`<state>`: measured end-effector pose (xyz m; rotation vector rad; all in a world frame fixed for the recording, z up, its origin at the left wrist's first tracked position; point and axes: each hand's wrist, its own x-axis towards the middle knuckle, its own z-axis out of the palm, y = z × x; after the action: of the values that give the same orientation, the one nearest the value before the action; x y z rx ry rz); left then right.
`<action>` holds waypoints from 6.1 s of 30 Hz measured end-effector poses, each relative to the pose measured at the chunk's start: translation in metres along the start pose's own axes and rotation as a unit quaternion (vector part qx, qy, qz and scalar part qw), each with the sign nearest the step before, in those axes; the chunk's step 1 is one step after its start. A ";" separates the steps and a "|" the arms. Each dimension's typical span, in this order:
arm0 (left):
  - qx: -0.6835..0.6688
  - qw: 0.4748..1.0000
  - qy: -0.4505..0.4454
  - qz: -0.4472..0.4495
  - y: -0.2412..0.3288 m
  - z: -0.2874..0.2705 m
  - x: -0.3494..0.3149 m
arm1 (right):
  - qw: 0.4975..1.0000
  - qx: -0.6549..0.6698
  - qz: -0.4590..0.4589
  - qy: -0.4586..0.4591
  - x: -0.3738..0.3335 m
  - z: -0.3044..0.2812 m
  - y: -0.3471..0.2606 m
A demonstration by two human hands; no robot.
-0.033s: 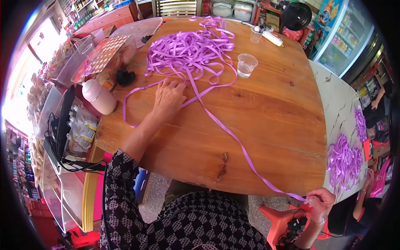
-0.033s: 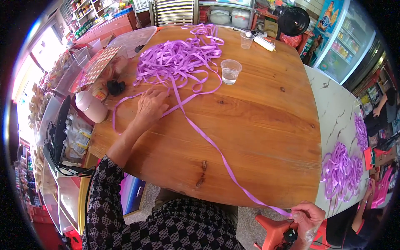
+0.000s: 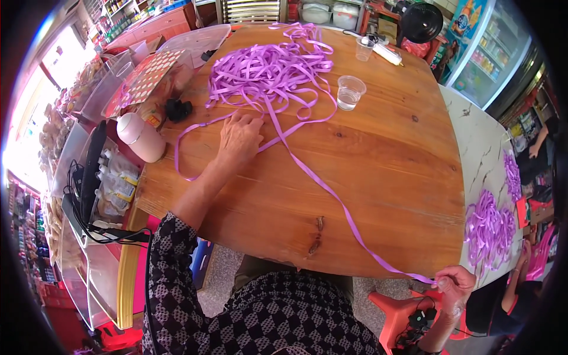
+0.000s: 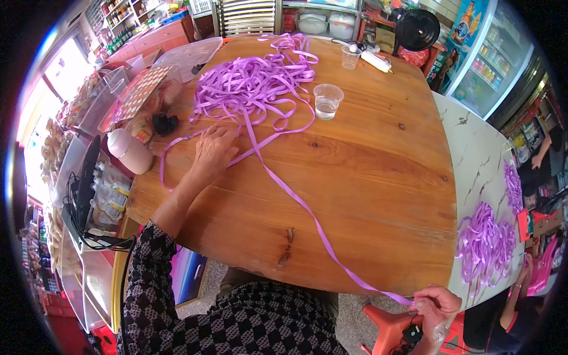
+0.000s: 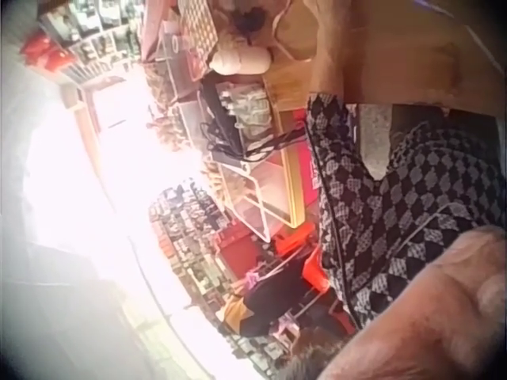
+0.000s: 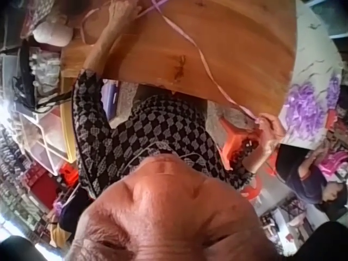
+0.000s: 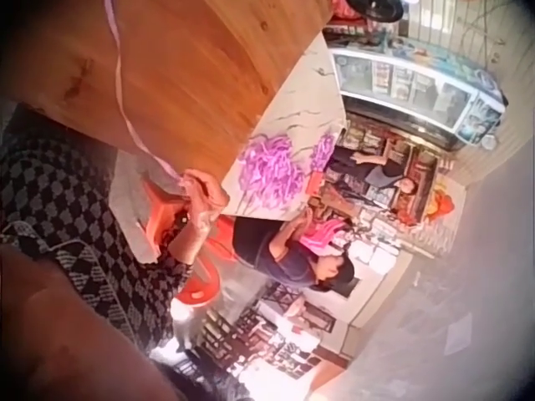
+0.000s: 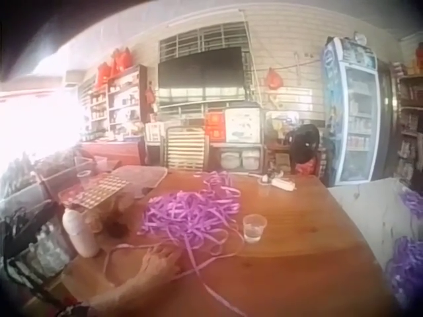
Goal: The person picks up a purple ribbon from a pile on a wooden table, stretches it out, and ties a series of knots into it by hand. After completing the knots, the person sets the ribbon aside and reaches for another to repeat the process.
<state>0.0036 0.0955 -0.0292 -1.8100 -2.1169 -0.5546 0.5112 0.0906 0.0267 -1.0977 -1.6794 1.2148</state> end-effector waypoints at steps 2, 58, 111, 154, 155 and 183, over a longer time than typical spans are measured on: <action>0.000 0.998 0.058 0.005 0.000 0.004 -0.001 | 0.997 -0.041 0.017 0.056 0.002 -0.006 0.010; -0.077 0.987 0.139 0.038 0.088 -0.073 -0.014 | 0.976 0.010 -0.017 -0.217 0.104 0.160 -0.026; -0.783 0.542 -0.071 -0.298 0.201 -0.047 -0.066 | 0.920 0.382 0.026 -0.082 0.053 0.180 0.006; -0.881 0.148 0.256 -0.369 -0.076 -0.039 -0.128 | 0.637 0.751 0.049 0.168 0.078 0.020 0.065; -0.880 0.150 0.258 -0.370 -0.077 -0.037 -0.126 | 0.636 0.752 0.051 0.167 0.076 0.019 0.068; -0.786 0.549 0.116 -0.261 0.084 -0.088 -0.069 | 0.950 -0.186 -0.249 0.028 0.095 0.142 -0.004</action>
<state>0.0959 0.0043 0.0240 -1.0532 -1.6926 -3.3712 0.3482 0.1378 0.0051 -0.8277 -2.0327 0.5554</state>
